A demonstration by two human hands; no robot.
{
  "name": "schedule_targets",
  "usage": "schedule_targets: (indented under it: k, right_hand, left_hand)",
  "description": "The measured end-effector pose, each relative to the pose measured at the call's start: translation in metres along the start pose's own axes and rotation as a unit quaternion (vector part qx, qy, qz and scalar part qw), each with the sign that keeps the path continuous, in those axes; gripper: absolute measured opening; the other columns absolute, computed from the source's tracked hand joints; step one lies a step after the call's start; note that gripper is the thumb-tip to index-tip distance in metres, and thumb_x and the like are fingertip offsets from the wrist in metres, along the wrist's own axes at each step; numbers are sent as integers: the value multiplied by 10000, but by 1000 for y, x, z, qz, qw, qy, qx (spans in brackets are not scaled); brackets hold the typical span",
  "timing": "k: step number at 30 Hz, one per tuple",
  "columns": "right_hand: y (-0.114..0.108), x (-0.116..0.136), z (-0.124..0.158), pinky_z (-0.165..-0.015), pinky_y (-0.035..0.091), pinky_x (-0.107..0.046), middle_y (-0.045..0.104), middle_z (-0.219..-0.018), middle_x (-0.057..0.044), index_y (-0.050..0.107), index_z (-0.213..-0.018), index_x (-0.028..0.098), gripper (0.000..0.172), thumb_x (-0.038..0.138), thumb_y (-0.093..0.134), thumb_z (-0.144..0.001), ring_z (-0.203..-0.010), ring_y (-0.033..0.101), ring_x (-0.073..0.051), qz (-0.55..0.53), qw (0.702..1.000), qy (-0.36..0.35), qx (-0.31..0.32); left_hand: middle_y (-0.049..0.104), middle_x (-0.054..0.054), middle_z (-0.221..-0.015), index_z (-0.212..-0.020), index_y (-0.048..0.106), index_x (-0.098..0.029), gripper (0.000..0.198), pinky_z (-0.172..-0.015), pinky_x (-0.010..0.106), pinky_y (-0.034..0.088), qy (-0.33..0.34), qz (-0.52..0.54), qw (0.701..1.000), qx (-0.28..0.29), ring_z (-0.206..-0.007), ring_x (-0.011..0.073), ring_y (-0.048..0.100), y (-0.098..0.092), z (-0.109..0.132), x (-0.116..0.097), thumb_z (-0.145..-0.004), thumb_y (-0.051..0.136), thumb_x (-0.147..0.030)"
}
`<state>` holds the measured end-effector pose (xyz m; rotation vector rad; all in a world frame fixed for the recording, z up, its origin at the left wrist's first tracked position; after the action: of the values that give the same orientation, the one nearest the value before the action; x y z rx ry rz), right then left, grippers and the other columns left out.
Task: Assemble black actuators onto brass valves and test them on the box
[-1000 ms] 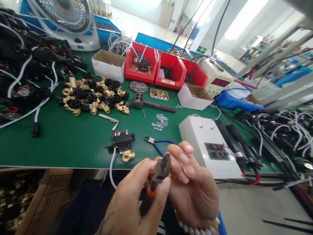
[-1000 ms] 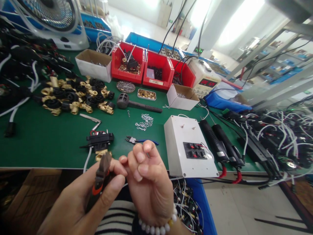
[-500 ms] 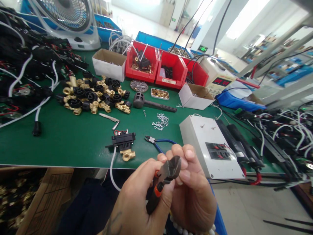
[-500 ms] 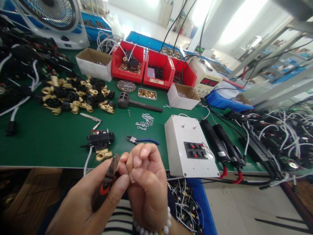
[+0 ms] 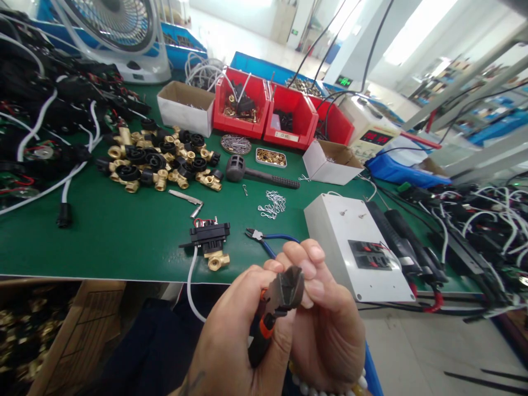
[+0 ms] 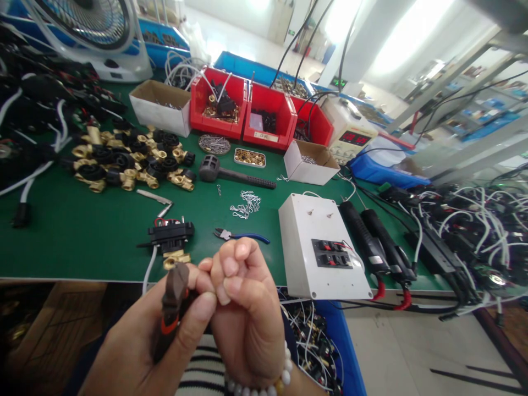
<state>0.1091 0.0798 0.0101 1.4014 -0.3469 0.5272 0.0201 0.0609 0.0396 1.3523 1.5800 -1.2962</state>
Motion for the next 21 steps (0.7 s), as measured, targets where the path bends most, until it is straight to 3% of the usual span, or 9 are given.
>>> schedule_targets:
  k: [7, 21]
  right_hand:
    - [-3, -1, 0, -850, 504, -254, 477, -734, 70, 636, -831, 231, 202, 98, 681, -686, -588, 416, -61, 0, 1000, -1, -4]
    - [-3, -5, 1, -915, 510, -225, 536, -755, 82, 614, -862, 204, 227, 47, 683, -713, -609, 526, -16, -68, 996, 48, -7]
  left_hand:
    - [676, -44, -832, -881, 560, -246, 82, -677, 166, 531, -10, -51, 999, -1, -794, 115, 680, 0, 0, 3, -894, 522, -174]
    - [690, -53, -871, -926, 570, -258, 110, -698, 150, 537, 12, -29, 999, 8, -772, 94, 676, -3, -1, 2, -905, 519, -163]
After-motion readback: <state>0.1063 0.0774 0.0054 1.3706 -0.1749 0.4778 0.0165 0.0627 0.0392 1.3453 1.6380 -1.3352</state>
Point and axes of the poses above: each hand's wrist, its own z-axis away from the middle knuckle, its own y-axis out of the palm, x = y × z, the point moved 8 cm from there along -z, towards the middle knuckle
